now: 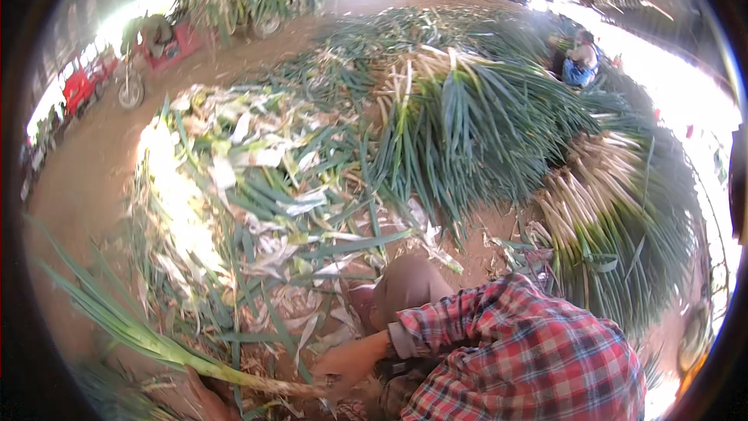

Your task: The person cleans scallions by hand, peeling away the outer layers and pulling off the roots before placing them onto a separate stack.

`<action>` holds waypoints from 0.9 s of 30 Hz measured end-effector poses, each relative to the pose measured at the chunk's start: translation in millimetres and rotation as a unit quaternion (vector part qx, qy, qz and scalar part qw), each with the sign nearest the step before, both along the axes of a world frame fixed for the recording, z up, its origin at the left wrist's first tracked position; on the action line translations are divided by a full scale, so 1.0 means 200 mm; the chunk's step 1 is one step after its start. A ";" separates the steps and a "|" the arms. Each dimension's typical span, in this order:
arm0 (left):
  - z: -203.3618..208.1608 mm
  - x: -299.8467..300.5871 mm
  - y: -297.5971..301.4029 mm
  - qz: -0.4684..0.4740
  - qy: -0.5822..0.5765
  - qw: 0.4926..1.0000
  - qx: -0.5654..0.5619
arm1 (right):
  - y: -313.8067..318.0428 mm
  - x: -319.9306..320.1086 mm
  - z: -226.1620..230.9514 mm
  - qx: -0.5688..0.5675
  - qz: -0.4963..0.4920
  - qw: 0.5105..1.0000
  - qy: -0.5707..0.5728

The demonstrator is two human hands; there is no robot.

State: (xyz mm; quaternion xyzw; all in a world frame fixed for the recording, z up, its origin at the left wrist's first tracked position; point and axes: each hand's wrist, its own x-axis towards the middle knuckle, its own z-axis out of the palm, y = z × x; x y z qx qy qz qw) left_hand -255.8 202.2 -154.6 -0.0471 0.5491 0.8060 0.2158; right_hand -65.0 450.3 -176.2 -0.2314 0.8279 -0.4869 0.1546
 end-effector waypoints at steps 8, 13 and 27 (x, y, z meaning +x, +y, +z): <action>0.30 0.47 0.45 -0.128 0.092 0.983 0.098 | -0.02 -0.06 0.47 -0.417 -0.162 0.893 -0.051; 0.33 0.52 0.46 -0.140 0.121 0.977 0.109 | -0.03 -0.09 0.45 -0.409 -0.192 0.892 -0.011; 0.36 0.69 0.26 -0.076 0.312 0.941 -0.105 | -0.16 -0.13 0.48 -0.307 -0.154 0.939 -0.006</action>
